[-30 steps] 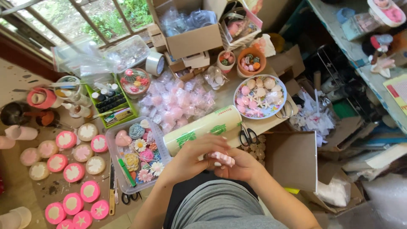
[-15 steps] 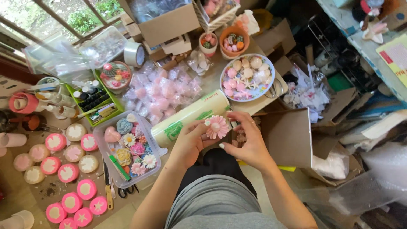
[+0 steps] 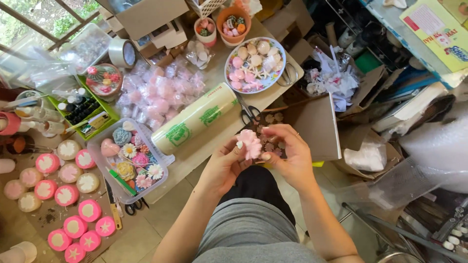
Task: Wrapping flower-shaped decorative soaps in plastic film and cutting the film with scissors.
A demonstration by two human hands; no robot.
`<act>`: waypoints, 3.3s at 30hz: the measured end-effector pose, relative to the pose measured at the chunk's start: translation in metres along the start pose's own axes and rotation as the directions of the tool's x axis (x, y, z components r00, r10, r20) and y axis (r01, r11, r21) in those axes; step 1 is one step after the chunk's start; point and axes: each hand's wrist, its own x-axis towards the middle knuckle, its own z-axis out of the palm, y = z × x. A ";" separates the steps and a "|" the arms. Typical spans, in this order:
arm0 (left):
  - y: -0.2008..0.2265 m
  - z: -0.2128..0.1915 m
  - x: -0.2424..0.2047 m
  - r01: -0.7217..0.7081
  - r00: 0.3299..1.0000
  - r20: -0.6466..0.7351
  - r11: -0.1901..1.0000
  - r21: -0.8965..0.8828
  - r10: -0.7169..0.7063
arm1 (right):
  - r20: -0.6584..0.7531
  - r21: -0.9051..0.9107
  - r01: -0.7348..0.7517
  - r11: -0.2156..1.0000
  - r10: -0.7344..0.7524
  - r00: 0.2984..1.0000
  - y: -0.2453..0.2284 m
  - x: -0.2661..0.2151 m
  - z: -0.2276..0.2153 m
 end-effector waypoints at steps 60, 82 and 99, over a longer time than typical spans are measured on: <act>-0.090 0.094 -0.050 0.459 0.829 0.512 0.795 -0.396 -0.224 | -0.033 -0.356 0.576 0.736 -0.626 0.779 -0.040 -0.103 -0.075; -0.102 0.107 -0.008 -0.364 0.911 -0.081 0.882 0.300 0.404 | 0.017 0.826 -0.272 0.493 0.462 0.887 0.014 -0.111 -0.041; -0.181 -0.064 0.073 0.289 0.920 -0.350 0.298 0.910 0.176 | 0.155 -0.280 -0.257 0.925 0.308 0.939 0.204 -0.135 -0.017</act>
